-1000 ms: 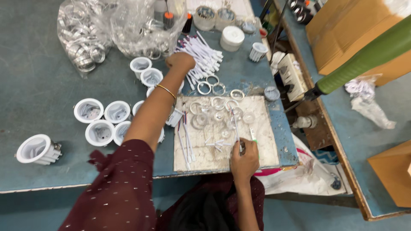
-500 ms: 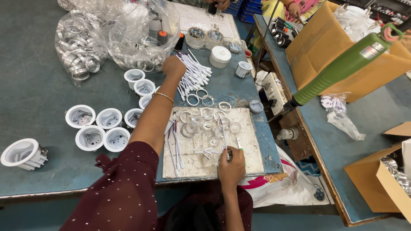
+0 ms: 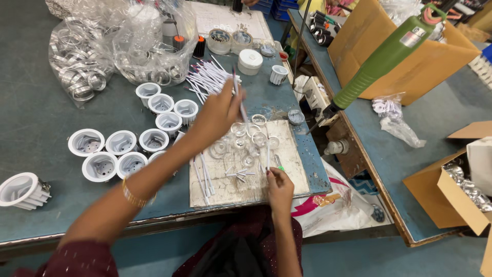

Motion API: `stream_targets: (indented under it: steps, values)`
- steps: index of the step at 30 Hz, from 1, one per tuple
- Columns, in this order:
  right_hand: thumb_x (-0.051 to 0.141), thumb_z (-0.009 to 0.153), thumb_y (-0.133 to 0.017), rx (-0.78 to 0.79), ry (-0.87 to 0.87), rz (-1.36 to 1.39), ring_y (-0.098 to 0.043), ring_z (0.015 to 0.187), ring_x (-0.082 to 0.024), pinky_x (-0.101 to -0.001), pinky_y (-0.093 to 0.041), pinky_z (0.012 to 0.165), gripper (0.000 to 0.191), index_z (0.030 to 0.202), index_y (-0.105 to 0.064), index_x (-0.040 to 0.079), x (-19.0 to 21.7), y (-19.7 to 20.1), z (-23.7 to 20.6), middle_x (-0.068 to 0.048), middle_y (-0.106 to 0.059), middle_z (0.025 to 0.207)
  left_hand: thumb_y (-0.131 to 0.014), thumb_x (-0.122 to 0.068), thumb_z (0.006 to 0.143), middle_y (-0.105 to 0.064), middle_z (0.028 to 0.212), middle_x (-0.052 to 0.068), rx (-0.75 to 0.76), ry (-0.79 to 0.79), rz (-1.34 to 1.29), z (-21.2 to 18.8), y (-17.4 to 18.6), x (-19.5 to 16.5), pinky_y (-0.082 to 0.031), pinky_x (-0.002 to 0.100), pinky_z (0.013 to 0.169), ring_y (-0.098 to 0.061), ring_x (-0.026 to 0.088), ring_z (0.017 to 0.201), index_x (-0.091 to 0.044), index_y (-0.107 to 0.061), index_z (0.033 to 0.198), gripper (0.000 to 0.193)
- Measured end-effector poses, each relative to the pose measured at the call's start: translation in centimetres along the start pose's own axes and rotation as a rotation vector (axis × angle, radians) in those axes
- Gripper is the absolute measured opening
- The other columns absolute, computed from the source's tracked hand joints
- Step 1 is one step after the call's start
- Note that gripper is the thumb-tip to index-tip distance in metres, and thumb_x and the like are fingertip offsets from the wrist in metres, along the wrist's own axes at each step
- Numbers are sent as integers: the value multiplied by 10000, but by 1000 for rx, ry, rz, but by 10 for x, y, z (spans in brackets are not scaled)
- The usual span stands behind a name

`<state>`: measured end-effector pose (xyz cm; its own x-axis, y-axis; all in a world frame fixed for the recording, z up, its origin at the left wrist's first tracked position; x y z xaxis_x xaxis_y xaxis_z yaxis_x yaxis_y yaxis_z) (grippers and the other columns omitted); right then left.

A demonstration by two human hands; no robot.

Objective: The person strips the outer insulation from white plastic tubes using a green utility knife, then twists the exposed inner wires together by hand. The person repeats this process on multiple tubes, placing the finished items on the workbench.

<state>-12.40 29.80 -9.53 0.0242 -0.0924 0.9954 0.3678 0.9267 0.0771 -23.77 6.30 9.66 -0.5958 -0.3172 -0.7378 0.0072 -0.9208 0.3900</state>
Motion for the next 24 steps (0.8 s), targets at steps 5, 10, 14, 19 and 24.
stream_targets:
  steps: [5,10,14,19,24]
  values:
    - [106,976,-671,310,-268,524,-539,716,-85,-237,-431,618,221,1138,-688,-44,13,-2,-49,-29,-627,868,-514,-208,1027,-750,771,189,267,444,-396,-97,-25,-3,-639,327,552,-781,242,632,-13,-472,1297,335]
    - [78,937,-695,429,-366,511,-565,751,-106,-253,-470,685,256,1135,-678,-84,38,-12,-90,-44,-669,894,-515,-196,1032,-738,787,196,209,658,-592,-141,-36,12,-638,339,537,-776,251,634,26,-517,1192,274]
    - [37,914,-714,430,-300,356,-603,791,-115,-254,-508,744,301,1181,-675,-97,49,-15,-100,-71,-698,935,-524,-176,1016,-722,767,209,155,664,-519,-156,-41,12,-634,336,517,-769,248,616,10,-534,1168,241]
    - [40,889,-715,479,-314,292,-628,808,-115,-250,-525,736,378,1244,-667,-81,47,-12,-101,-80,-726,977,-522,-182,1035,-741,723,195,84,609,-330,-158,-35,4,-634,324,495,-788,239,617,39,-521,1054,223]
    - [18,887,-726,471,-292,281,-646,837,-125,-257,-544,789,377,1242,-671,-97,38,-16,-102,-93,-726,983,-548,-194,1037,-728,690,207,59,608,-169,-162,-34,-2,-602,341,498,-786,259,640,39,-533,1048,233]
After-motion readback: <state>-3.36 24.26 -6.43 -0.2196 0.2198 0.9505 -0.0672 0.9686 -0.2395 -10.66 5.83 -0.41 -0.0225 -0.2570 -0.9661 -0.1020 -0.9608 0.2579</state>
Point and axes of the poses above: each hand's wrist, its own z-axis towards the middle knuckle, its own y-axis out of the back of the hand, x = y × z, the point moved 5 cm from there along z, towards the middle knuckle
